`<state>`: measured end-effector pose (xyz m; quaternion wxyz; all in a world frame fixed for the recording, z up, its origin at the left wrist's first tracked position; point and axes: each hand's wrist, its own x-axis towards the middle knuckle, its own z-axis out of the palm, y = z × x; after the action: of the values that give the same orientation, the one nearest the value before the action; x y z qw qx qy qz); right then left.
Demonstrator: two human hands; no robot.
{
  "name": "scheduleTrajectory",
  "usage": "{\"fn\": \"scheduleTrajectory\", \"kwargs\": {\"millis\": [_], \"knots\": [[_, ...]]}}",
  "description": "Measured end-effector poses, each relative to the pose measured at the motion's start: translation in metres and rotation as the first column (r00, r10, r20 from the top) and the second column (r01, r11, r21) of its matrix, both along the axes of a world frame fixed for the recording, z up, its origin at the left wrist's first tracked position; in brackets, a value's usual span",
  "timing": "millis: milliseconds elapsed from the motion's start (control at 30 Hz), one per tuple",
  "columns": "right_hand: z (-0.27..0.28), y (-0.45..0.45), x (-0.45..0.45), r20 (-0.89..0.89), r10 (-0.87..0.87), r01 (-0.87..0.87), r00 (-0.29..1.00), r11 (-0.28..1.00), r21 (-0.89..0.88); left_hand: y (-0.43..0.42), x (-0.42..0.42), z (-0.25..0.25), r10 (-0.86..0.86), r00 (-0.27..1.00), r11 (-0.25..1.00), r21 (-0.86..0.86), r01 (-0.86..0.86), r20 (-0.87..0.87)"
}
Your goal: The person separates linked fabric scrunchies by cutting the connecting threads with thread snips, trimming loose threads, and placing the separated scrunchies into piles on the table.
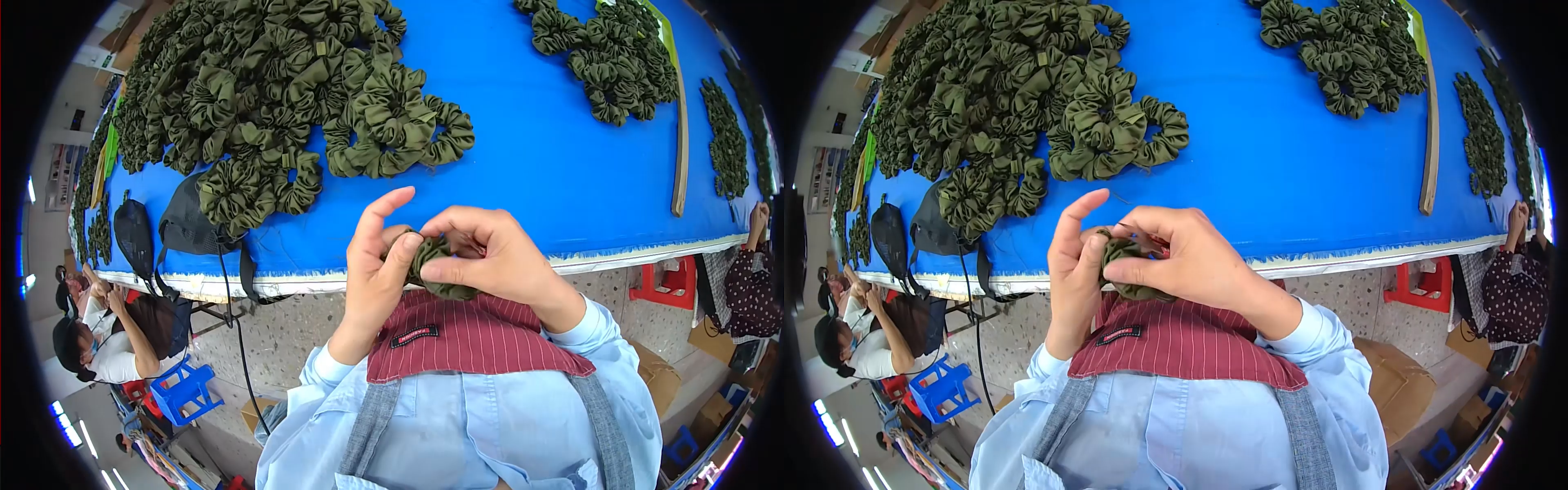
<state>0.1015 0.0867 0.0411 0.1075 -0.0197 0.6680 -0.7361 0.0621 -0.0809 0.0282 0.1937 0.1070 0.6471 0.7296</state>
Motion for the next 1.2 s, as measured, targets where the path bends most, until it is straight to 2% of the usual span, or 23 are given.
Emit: {"fn": "scheduleTrajectory", "kwargs": {"millis": [67, 167, 233, 267, 300, 333, 400, 467, 500, 533, 567, 633, 667, 733, 833, 900, 933, 967, 1000, 1067, 1133, 1167, 1200], "knots": [[0.002, 0.001, -0.001, 0.054, 0.015, -0.017, 0.998, 1.000, 0.022, 0.003, -0.003, -0.007, 0.030, 0.991, 0.992, 0.120, -0.046, 0.130], [-0.010, 0.008, 0.003, 0.104, 0.080, -0.084, 0.991, 0.996, 0.030, -0.001, -0.007, -0.004, -0.003, 0.989, 0.995, 0.096, -0.011, 0.147], [-0.018, 0.013, 0.008, 0.156, 0.150, -0.156, 0.976, 0.988, 0.024, -0.008, -0.017, 0.005, 0.226, 0.943, 0.967, 0.059, -0.248, 0.245], [-0.019, 0.016, 0.010, 0.152, 0.149, -0.154, 0.977, 0.988, 0.022, -0.023, -0.028, 0.007, 0.182, 0.927, 0.916, 0.286, -0.282, 0.329], [-0.019, 0.022, 0.012, 0.142, 0.117, -0.116, 0.983, 0.993, -0.017, -0.031, -0.037, 0.013, 0.117, 0.910, 0.809, 0.494, -0.320, 0.398], [-0.018, 0.028, 0.015, 0.132, 0.087, -0.081, 0.987, 0.995, -0.053, -0.027, -0.037, 0.010, 0.117, 0.912, 0.808, 0.497, -0.318, 0.392], [-0.017, 0.035, 0.019, 0.121, 0.026, -0.010, 0.992, 0.992, -0.128, -0.006, -0.031, 0.002, 0.081, 0.973, 0.978, 0.170, -0.119, 0.216], [-0.004, 0.049, 0.008, 0.067, -0.166, 0.168, 0.984, 0.986, -0.021, 0.019, -0.030, 0.003, -0.095, 0.986, 0.976, -0.209, 0.065, -0.138], [0.000, 0.061, 0.003, -0.051, -0.336, 0.337, 0.941, 0.942, 0.010, 0.028, -0.040, 0.003, -0.095, 0.986, 0.976, -0.208, 0.064, -0.140], [0.003, 0.076, -0.001, -0.171, -0.487, 0.497, 0.857, 0.868, 0.021, 0.038, -0.053, 0.002, -0.042, 0.906, 0.965, -0.252, -0.072, -0.421], [0.006, 0.095, -0.005, -0.253, -0.665, 0.683, 0.703, 0.730, -0.021, 0.044, -0.063, 0.002, -0.009, 0.744, 0.944, -0.252, -0.215, -0.668], [0.016, 0.138, -0.013, -0.210, -0.909, 0.910, 0.361, 0.392, -0.134, 0.045, -0.071, 0.000, -0.001, 0.763, 0.937, -0.266, -0.225, -0.647], [0.017, 0.141, -0.019, -0.214, -0.908, 0.909, 0.360, 0.393, -0.136, 0.044, -0.075, -0.003, 0.008, 0.782, 0.932, -0.279, -0.233, -0.623], [0.020, 0.146, -0.026, -0.250, -0.953, 0.942, 0.170, 0.232, -0.242, 0.043, -0.084, -0.011, 0.029, 0.816, 0.922, -0.301, -0.245, -0.577], [-0.002, 0.126, -0.015, -0.100, -0.857, 0.851, 0.505, 0.514, -0.109, 0.036, -0.093, -0.025, 0.073, 0.867, 0.899, -0.343, -0.271, -0.493], [-0.016, 0.098, -0.015, -0.065, -0.777, 0.769, 0.627, 0.630, -0.110, 0.028, -0.093, -0.030, 0.097, 0.900, 0.879, -0.387, -0.278, -0.426], [-0.020, 0.084, -0.014, -0.055, -0.740, 0.733, 0.670, 0.672, -0.107, 0.022, -0.083, -0.020, 0.185, 0.949, 0.962, -0.151, -0.228, -0.254], [-0.021, 0.071, -0.015, -0.047, -0.701, 0.694, 0.712, 0.712, -0.107, 0.015, -0.070, -0.009, 0.221, 0.973, 0.971, 0.106, -0.214, -0.064], [-0.020, 0.059, -0.015, -0.042, -0.695, 0.688, 0.718, 0.718, -0.109, 0.007, -0.060, -0.011, 0.230, 0.971, 0.970, 0.101, -0.223, -0.063], [-0.018, 0.035, -0.016, -0.068, -0.542, 0.535, 0.838, 0.839, -0.098, -0.006, -0.038, -0.020, 0.087, 0.987, 0.898, 0.419, -0.138, 0.138], [-0.021, 0.013, -0.017, -0.105, -0.423, 0.414, 0.900, 0.905, -0.099, -0.011, -0.014, -0.034, -0.016, 0.984, 0.838, 0.539, -0.084, 0.178], [-0.024, 0.004, -0.016, -0.092, -0.414, 0.406, 0.906, 0.909, -0.094, -0.011, -0.006, -0.042, -0.005, 0.981, 0.838, 0.537, -0.101, 0.192], [-0.028, -0.004, -0.013, -0.116, -0.345, 0.345, 0.931, 0.938, -0.019, -0.012, 0.003, -0.050, -0.056, 0.967, 0.804, 0.586, -0.102, 0.247]]}}
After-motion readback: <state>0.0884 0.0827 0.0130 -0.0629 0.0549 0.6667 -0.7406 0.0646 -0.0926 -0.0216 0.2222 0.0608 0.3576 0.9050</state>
